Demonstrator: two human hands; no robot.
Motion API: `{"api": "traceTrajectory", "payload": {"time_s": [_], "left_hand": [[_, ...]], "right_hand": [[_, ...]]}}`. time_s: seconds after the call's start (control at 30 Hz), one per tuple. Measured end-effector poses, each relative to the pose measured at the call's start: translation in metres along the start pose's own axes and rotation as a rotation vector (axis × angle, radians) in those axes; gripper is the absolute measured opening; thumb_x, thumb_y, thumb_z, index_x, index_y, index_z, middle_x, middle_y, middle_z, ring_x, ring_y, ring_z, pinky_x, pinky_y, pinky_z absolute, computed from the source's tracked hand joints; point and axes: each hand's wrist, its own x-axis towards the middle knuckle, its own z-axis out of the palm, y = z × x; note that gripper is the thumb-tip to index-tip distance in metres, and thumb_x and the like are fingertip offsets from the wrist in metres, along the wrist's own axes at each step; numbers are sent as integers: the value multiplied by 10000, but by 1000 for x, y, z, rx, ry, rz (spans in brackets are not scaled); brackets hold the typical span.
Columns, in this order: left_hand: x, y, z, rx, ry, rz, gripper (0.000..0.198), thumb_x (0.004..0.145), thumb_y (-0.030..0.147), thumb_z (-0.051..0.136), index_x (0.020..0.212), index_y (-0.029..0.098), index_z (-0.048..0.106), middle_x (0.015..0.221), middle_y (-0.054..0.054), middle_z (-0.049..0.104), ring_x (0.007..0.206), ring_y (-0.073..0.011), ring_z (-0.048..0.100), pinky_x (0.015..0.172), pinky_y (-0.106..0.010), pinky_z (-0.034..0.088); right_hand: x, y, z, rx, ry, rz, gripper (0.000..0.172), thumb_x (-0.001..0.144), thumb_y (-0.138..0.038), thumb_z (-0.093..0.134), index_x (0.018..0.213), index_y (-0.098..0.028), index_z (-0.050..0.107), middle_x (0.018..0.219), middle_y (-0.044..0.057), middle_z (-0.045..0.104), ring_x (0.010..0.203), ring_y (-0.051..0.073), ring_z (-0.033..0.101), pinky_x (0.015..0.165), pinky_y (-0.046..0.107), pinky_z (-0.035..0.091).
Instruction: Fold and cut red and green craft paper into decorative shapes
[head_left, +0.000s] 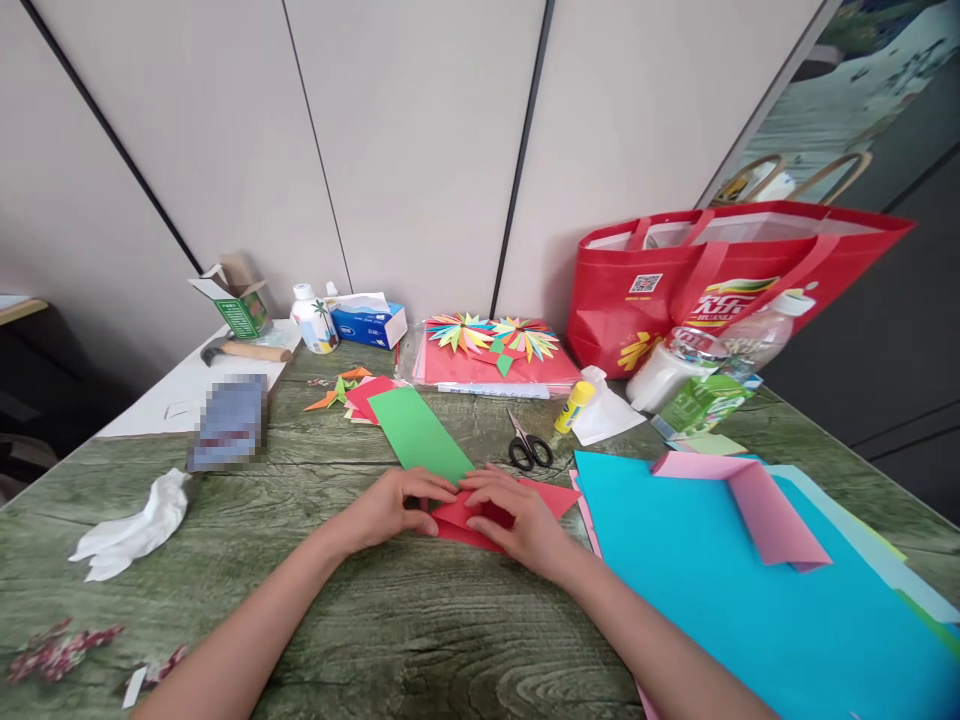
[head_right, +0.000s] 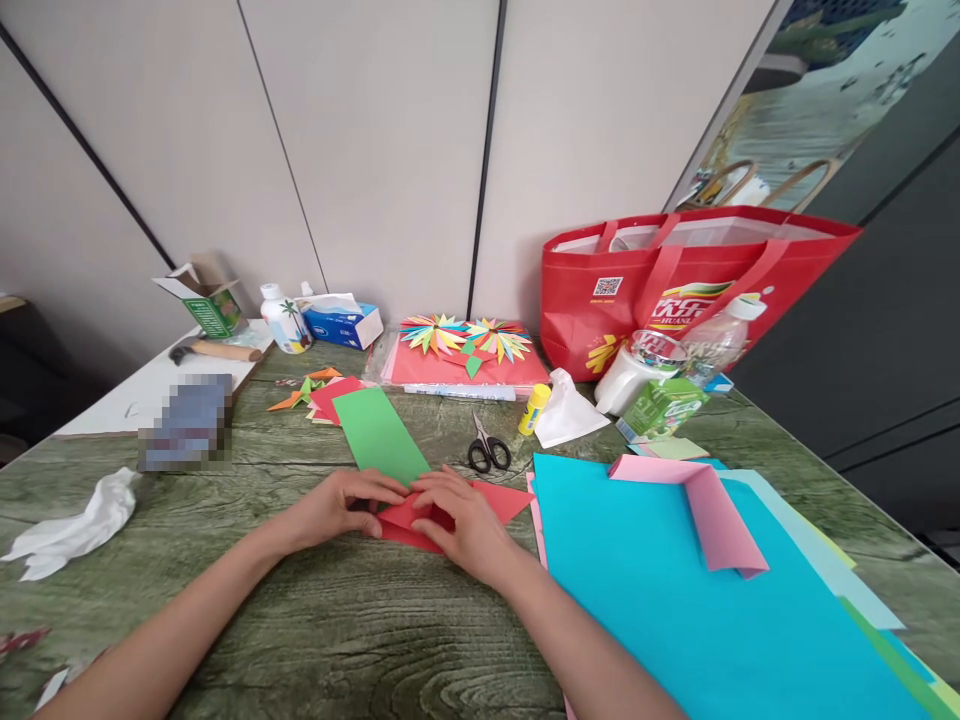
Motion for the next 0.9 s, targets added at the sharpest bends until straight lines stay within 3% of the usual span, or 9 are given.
{"api": "traceTrajectory", "payload": {"time_s": [0.23, 0.37, 0.5, 0.63, 0.9], "left_hand": [[-2, -3, -7, 42, -83, 0, 281, 718, 261, 652, 998, 279, 668, 1109, -43, 607, 984, -182, 557, 874, -291, 407], [-3, 0, -8, 103, -130, 44, 263, 734, 249, 636, 993, 277, 671, 1092, -47, 586, 974, -172, 540, 873, -284, 394], [-3, 5, -6, 119, -143, 49, 236, 766, 259, 598, 989, 264, 674, 981, -41, 594, 887, -154, 545, 809, -267, 411], [-3, 5, -3, 141, -96, 22, 204, 800, 255, 553, 946, 227, 692, 911, -43, 607, 815, -139, 551, 760, -250, 412], [-2, -1, 1, 151, -36, 9, 172, 788, 252, 567, 876, 192, 703, 851, -44, 627, 761, -128, 569, 726, -232, 425]], "right_hand": [[0, 1, 1, -14, 37, -145, 219, 825, -210, 554, 1028, -235, 632, 1023, 51, 663, 1015, 185, 571, 1004, 446, 346], [1, -1, 2, 41, 84, -179, 143, 814, -186, 565, 917, -207, 662, 918, 60, 688, 928, 182, 597, 866, 382, 467], [1, -2, 1, 5, 21, -136, 131, 814, -176, 558, 901, -200, 653, 928, 74, 652, 909, 184, 577, 785, 356, 487], [0, 0, 1, -65, -51, -151, 215, 840, -142, 502, 988, -217, 640, 993, 84, 615, 941, 183, 555, 786, 359, 476], [2, 4, 4, 25, -36, -208, 206, 826, -102, 510, 942, -214, 638, 983, 58, 676, 947, 168, 581, 919, 402, 420]]}}
